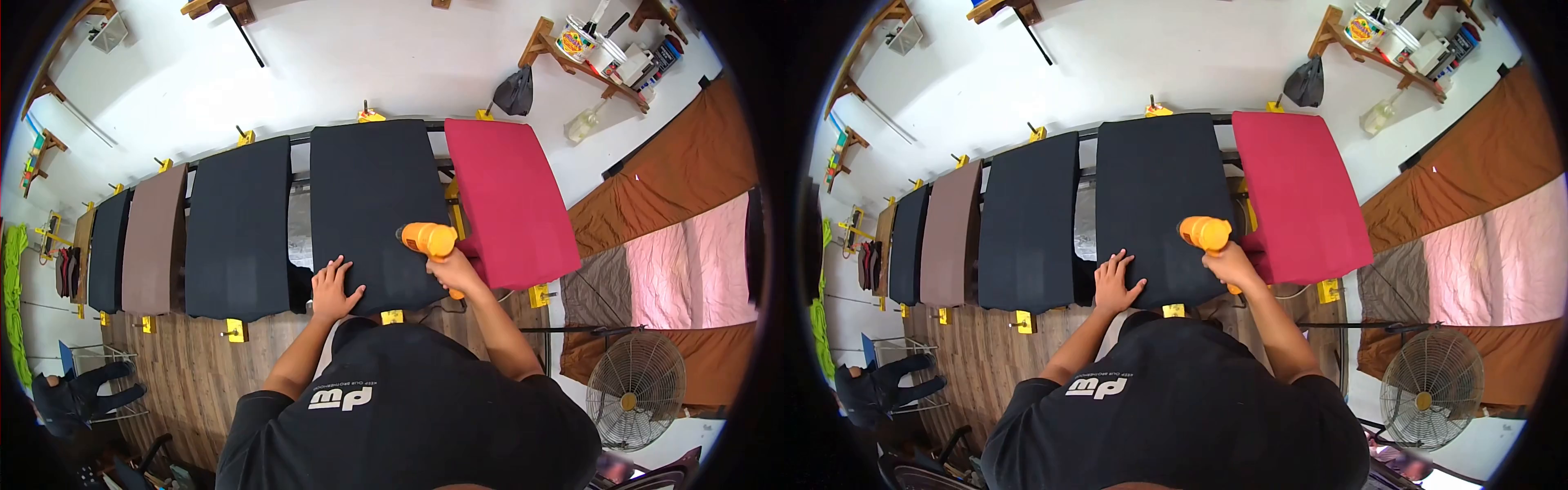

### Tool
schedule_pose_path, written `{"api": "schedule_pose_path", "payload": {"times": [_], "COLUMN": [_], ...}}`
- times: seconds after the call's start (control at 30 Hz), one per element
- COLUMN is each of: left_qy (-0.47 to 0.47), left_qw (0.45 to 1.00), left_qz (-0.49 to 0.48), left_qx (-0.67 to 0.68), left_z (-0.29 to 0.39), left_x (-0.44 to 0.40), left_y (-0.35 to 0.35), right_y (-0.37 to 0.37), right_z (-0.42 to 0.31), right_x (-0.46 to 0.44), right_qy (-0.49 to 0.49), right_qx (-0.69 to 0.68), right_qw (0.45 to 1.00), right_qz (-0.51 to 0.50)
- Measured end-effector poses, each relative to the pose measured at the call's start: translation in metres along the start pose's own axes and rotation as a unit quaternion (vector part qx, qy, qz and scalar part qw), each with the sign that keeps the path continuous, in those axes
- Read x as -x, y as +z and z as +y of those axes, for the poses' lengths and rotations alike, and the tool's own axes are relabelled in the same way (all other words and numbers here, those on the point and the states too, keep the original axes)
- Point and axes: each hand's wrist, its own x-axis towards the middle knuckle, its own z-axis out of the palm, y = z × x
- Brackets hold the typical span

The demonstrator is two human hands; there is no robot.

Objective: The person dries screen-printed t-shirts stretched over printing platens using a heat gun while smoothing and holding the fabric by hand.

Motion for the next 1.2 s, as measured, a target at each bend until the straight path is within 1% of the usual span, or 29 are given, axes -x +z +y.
{"api": "schedule_pose_path", "payload": {"times": [0.03,0.1,0.13,0.2,0.23,0.3,0.33,0.4,0.43,0.47,0.53,0.57,0.6,0.67,0.7,0.77,0.8,0.87,0.9,0.97,1.0,1.03,1.1,1.13,1.2], "left_qy": [0.000,0.001,0.004,0.002,-0.002,-0.001,-0.001,-0.001,-0.001,-0.001,0.001,0.001,-0.001,0.000,0.001,0.001,-0.001,-0.002,-0.002,0.002,0.001,0.000,0.003,0.003,0.003], "left_qw": [1.000,1.000,1.000,1.000,1.000,1.000,1.000,1.000,1.000,1.000,1.000,1.000,1.000,1.000,1.000,1.000,1.000,1.000,1.000,1.000,1.000,1.000,1.000,1.000,1.000], "left_qz": [-0.003,0.003,0.006,0.002,-0.001,-0.001,0.000,0.003,0.003,0.003,0.005,0.004,0.003,0.002,-0.003,-0.008,-0.012,-0.014,-0.012,-0.010,-0.013,-0.015,-0.012,-0.011,-0.012], "left_qx": [0.001,0.000,0.001,0.000,-0.001,0.001,0.001,-0.001,-0.002,-0.002,-0.002,-0.002,-0.001,0.001,0.000,-0.001,-0.001,-0.004,0.000,0.005,0.009,0.014,0.017,0.019,0.019], "left_z": [0.000,0.000,-0.001,-0.001,-0.001,0.000,0.000,-0.001,-0.001,-0.001,-0.001,-0.002,-0.002,-0.001,-0.001,0.000,0.001,0.000,0.000,0.000,-0.001,-0.001,-0.001,-0.001,-0.002], "left_x": [-0.001,-0.001,-0.001,0.000,-0.001,-0.001,-0.001,-0.001,-0.001,0.000,0.000,0.000,0.000,-0.001,-0.001,-0.001,-0.001,-0.002,-0.002,-0.001,-0.001,0.000,-0.001,0.000,0.000], "left_y": [-0.001,0.000,0.000,0.000,0.000,-0.001,-0.001,0.001,0.001,0.001,0.001,0.001,0.001,0.001,0.000,-0.001,-0.002,-0.004,-0.004,-0.003,-0.005,-0.005,-0.006,-0.006,-0.005], "right_y": [-0.001,0.000,0.001,0.003,0.001,-0.002,-0.005,0.008,0.005,0.004,-0.001,-0.004,-0.006,-0.010,-0.007,-0.005,-0.008,-0.013,-0.004,-0.004,-0.006,-0.006,-0.005,-0.006,-0.012], "right_z": [-0.001,-0.005,-0.001,0.009,0.004,0.020,0.022,0.045,0.034,0.042,0.038,0.035,0.036,0.047,0.051,0.039,0.011,0.006,0.016,-0.001,-0.003,-0.002,-0.002,0.004,0.028], "right_x": [-0.002,-0.003,-0.001,0.011,0.021,0.038,0.052,0.073,0.091,0.097,0.111,0.116,0.112,0.100,0.090,0.073,0.074,0.042,0.027,0.013,0.006,0.008,0.014,0.017,0.023], "right_qy": [-0.001,-0.014,-0.013,-0.163,-0.131,-0.112,-0.041,-0.158,-0.086,-0.086,-0.139,-0.091,-0.090,-0.130,-0.142,-0.109,-0.073,0.038,-0.126,-0.013,0.028,0.028,-0.079,-0.078,0.064], "right_qx": [0.001,0.080,0.079,0.130,0.195,0.129,0.096,0.126,0.130,0.131,0.105,0.143,0.142,0.101,0.098,0.190,0.091,0.072,0.116,0.048,0.000,0.000,0.079,0.080,0.009], "right_qw": [1.000,0.996,0.996,0.974,0.970,0.985,0.994,0.978,0.988,0.988,0.985,0.985,0.985,0.985,0.985,0.975,0.993,0.996,0.984,0.999,0.999,0.999,0.993,0.993,0.997], "right_qz": [-0.001,0.027,0.027,0.086,0.058,0.011,-0.030,0.048,0.012,0.013,-0.007,-0.029,-0.029,-0.041,-0.019,0.026,0.008,-0.042,0.044,-0.005,-0.020,-0.018,0.046,0.034,-0.042]}}
